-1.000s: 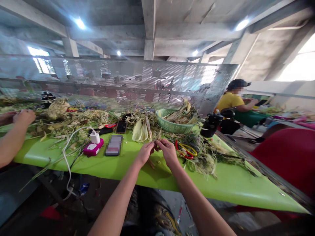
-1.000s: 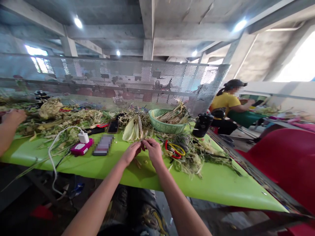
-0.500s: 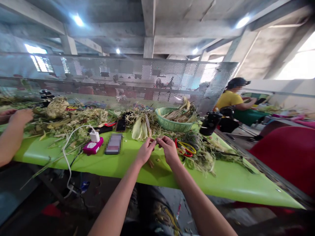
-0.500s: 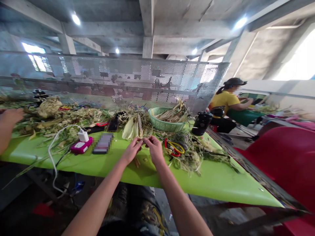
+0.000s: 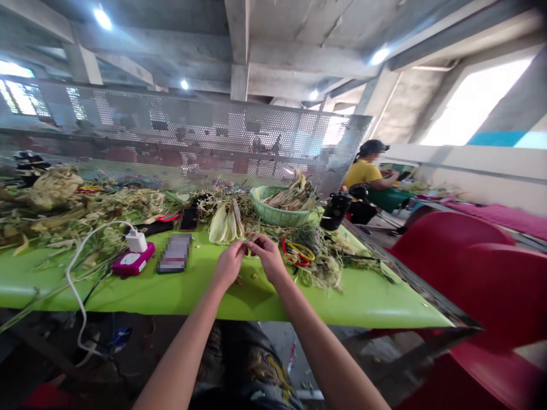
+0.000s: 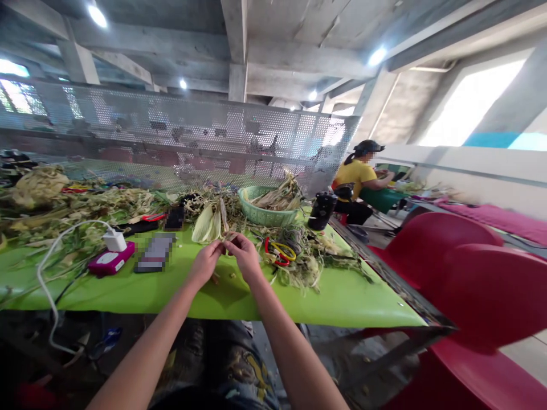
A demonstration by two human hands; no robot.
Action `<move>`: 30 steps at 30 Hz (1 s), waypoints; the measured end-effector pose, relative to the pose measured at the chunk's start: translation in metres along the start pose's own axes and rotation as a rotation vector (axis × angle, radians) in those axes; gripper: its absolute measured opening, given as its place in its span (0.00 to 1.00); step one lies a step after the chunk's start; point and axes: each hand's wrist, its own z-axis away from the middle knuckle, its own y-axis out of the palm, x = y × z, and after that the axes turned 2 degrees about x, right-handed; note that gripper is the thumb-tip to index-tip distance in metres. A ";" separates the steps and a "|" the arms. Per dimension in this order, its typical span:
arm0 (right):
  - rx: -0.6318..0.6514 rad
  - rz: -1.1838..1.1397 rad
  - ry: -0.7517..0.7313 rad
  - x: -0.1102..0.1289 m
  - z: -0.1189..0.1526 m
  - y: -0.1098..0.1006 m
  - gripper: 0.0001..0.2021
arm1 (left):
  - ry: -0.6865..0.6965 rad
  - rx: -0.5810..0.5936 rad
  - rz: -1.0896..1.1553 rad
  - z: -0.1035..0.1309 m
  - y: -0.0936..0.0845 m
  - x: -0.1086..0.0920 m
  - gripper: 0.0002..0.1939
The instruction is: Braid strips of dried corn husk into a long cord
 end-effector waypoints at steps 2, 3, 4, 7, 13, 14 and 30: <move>0.004 0.020 0.000 -0.001 0.000 0.000 0.17 | 0.000 0.018 0.033 0.000 0.000 -0.001 0.13; -0.006 0.034 -0.003 -0.003 0.000 -0.001 0.17 | -0.001 0.024 0.050 0.000 0.000 -0.001 0.13; -0.022 0.051 -0.007 -0.005 0.000 -0.001 0.17 | -0.003 0.027 0.065 0.001 0.001 -0.002 0.12; -0.079 0.128 -0.028 -0.010 -0.001 -0.002 0.18 | -0.013 0.020 0.105 0.001 0.005 -0.003 0.12; -0.128 0.356 -0.107 0.011 0.003 -0.015 0.15 | -0.098 -0.103 0.243 -0.002 -0.002 0.003 0.15; -0.119 0.400 -0.124 0.020 0.006 -0.023 0.15 | -0.124 -0.133 0.278 -0.003 -0.005 0.006 0.15; -0.110 0.582 0.050 0.015 0.029 -0.146 0.09 | -0.271 -0.221 0.655 -0.007 -0.009 0.011 0.15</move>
